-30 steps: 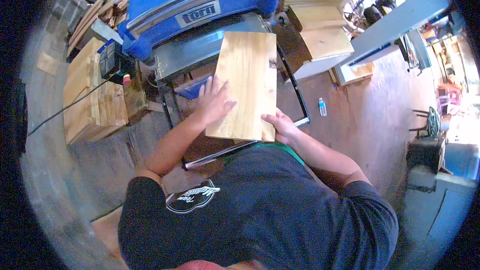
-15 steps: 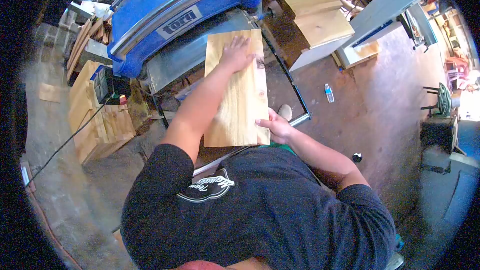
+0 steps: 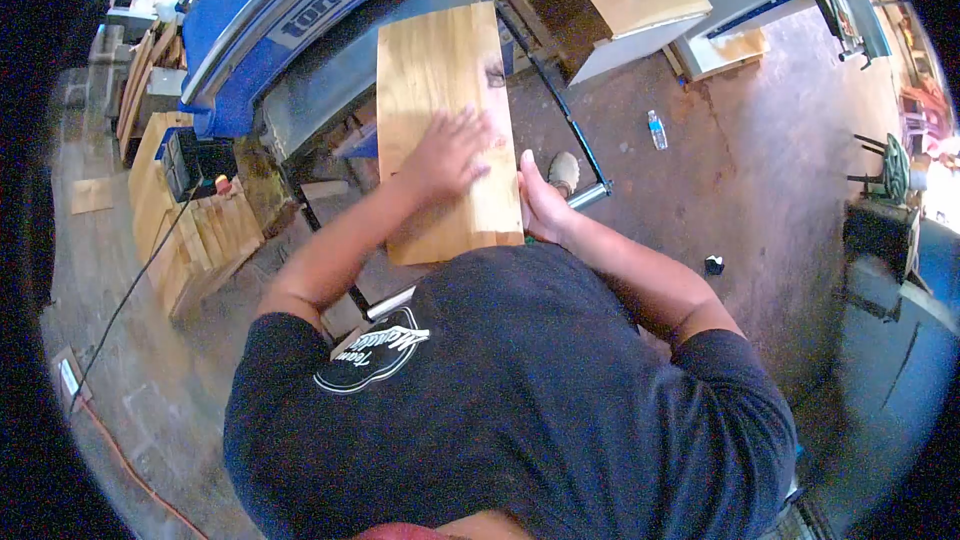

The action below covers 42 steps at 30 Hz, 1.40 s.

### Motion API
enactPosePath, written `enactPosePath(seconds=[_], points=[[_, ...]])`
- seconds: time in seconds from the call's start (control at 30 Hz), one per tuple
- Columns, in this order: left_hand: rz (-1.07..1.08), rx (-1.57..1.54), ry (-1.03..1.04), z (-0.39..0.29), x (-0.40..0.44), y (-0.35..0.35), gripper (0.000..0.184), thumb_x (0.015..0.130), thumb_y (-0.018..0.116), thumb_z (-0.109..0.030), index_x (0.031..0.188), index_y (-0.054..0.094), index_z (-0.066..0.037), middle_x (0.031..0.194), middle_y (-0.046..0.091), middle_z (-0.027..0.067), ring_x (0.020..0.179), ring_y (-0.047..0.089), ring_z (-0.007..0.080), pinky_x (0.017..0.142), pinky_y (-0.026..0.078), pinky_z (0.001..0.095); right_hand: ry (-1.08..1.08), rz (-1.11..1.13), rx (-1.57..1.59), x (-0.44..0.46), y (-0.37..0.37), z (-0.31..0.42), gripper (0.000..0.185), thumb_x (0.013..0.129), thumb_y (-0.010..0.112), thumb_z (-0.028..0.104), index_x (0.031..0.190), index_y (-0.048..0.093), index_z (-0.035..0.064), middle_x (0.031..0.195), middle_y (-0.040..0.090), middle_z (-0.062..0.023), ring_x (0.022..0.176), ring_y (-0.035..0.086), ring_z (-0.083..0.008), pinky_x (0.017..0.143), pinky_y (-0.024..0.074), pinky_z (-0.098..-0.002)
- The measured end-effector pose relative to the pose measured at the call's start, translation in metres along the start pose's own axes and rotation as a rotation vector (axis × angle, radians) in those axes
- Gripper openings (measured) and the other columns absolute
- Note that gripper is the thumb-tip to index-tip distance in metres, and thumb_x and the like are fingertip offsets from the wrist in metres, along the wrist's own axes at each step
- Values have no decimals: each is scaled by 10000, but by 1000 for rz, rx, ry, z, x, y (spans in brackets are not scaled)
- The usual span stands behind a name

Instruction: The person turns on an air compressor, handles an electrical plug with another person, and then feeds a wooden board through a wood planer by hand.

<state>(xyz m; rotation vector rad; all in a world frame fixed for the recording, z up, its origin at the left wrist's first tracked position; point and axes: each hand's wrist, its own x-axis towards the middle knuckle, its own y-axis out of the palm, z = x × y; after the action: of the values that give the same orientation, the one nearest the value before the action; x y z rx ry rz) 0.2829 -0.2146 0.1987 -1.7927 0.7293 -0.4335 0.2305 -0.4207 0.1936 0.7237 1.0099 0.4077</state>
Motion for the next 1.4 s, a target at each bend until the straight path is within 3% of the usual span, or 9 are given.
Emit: enactPosePath(seconds=[0.43,0.53,0.6,0.63,0.7,0.8,0.93,1.03,1.4], points=[[-100,-85,28,-80,-102,1,436,841,586,-408,1239,582,-230,1391,457,77,1331,355,305,1059,240,589,-38,-18,27,3,13,-13,852,879,196,726,1330,428,42,1319,523,-120,1170,536,-260,1004,422,-414],[-114,-72,58,-79,-116,-3,405,839,601,-374,1229,586,-263,1378,467,88,1321,371,303,1051,258,589,-38,30,37,4,11,-21,698,941,300,614,1310,439,38,1282,540,-124,1144,553,-257,959,460,-408],[-137,-66,67,-76,-122,-3,393,831,611,-366,1212,597,-270,1365,477,92,1311,384,305,1048,269,584,-95,-86,-202,4,13,-26,437,977,455,339,1284,447,29,1207,569,-122,1116,568,-241,909,499,-394],[-150,-64,79,-74,-125,-2,381,822,621,-358,1195,609,-277,1353,488,96,1302,397,307,1044,281,578,-96,-82,-211,3,14,-28,437,977,455,339,1284,447,29,1207,569,-122,1116,568,-241,909,499,-394],[-150,-91,95,-71,-132,-1,370,810,632,-347,1174,622,-281,1332,506,93,1289,415,302,1042,289,574,-136,12,-196,-1,22,-31,372,920,529,77,1276,435,23,1163,574,-117,1103,571,-232,889,519,-386],[-184,-130,127,-70,-141,1,337,784,655,-309,1120,650,-290,1277,548,90,1259,456,283,1037,308,564,-104,62,-243,-3,27,-31,420,900,538,14,1299,408,34,1197,559,-116,1110,565,-237,914,511,-395],[-254,-88,132,-76,-155,18,479,716,714,-301,1178,611,-229,1294,524,110,1278,431,289,1045,299,557,-44,127,-296,2,24,-35,449,900,549,29,1319,389,48,1233,548,-113,1134,551,-223,929,500,-384],[-204,-108,-306,-88,-160,17,840,643,761,-384,1359,425,-102,1430,352,195,1355,294,345,1076,234,543,-17,173,-351,20,17,-32,468,897,560,44,1329,380,43,1247,545,-108,1138,553,-211,945,489,-366],[-151,267,-645,-65,-112,57,941,690,734,-292,1463,233,-97,1503,213,214,1396,213,355,1105,108,585,-99,-147,-560,115,19,-3,442,943,501,411,1162,561,31,1003,662,-121,799,671,-241,679,567,-416]])
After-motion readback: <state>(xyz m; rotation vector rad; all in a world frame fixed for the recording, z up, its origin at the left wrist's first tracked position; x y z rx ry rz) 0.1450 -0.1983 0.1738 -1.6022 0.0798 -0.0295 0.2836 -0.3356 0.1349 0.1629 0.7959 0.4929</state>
